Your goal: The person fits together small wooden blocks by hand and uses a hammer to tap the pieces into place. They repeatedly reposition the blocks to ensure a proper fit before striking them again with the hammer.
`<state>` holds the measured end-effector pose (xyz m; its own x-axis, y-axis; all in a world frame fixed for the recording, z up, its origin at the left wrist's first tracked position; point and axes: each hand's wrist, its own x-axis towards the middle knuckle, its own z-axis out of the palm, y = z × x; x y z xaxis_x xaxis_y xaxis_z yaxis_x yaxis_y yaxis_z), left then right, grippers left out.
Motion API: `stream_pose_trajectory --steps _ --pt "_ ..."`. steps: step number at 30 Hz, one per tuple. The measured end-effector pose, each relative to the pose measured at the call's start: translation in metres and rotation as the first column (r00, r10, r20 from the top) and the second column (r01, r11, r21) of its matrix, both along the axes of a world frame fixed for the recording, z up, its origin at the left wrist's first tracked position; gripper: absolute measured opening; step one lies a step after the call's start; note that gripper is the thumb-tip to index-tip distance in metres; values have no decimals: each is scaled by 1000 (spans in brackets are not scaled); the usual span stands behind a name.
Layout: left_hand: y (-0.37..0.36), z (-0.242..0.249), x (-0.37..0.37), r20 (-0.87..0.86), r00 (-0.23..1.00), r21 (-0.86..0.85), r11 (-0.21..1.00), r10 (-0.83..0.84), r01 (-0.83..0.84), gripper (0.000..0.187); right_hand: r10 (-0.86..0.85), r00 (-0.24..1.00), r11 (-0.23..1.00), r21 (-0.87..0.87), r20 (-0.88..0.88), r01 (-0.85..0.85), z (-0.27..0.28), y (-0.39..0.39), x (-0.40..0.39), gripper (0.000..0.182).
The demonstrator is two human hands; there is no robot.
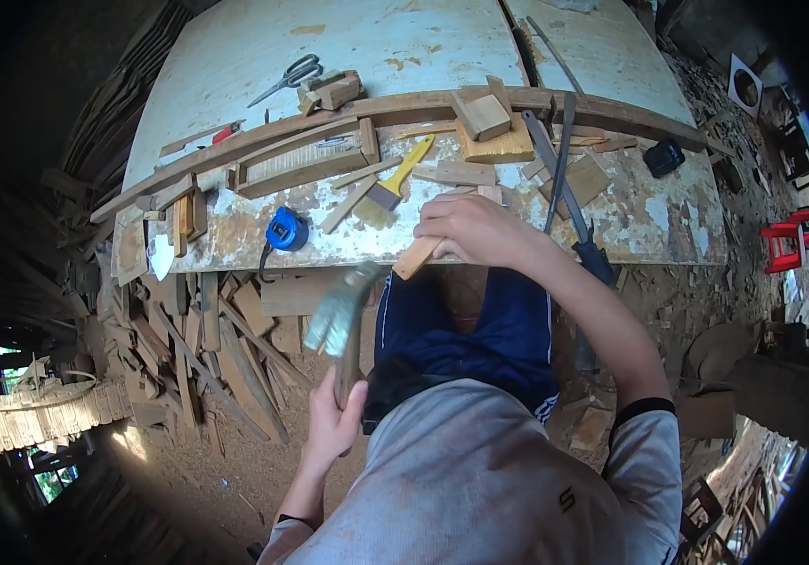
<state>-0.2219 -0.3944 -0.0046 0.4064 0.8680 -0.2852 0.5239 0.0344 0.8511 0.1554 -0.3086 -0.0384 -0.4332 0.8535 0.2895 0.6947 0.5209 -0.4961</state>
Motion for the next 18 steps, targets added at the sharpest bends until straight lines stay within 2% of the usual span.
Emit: stream_pose_trajectory --steps 1,2,5,9,10,13,15,17,18 --pt "-2 -3 -1 2 998 113 992 -55 55 26 -5 1000 1000 -20 -7 5 1 -1 0 37" --pt "-1 -6 1 -96 990 50 992 -108 113 26 -6 1000 999 -39 -12 6 2 0 1 37" --pt "-2 -2 9 -162 981 -113 989 -109 91 26 8 1000 1000 -23 -25 -9 -2 -1 -3 37" --pt "-10 15 0 -83 991 95 989 -107 114 27 -11 999 999 -48 -45 9 0 -2 -3 38" --pt "-8 16 6 -59 993 80 991 -104 108 26 -6 999 999 -47 -46 4 0 -2 -3 38" --pt "3 -1 19 -182 978 -38 995 -102 97 24 11 999 1000 -17 -34 -11 -1 -1 -3 38" --pt "0 5 15 -124 989 -15 997 -83 81 26 18 1000 1000 24 -15 -18 -2 0 -3 38" --pt "-13 7 5 -46 997 25 998 -62 63 27 9 1000 1000 -22 -27 -9 -2 -2 -5 38" --pt "-12 4 9 -44 998 113 992 -55 59 27 2 1000 999 -38 -27 -3 -1 0 -3 38"
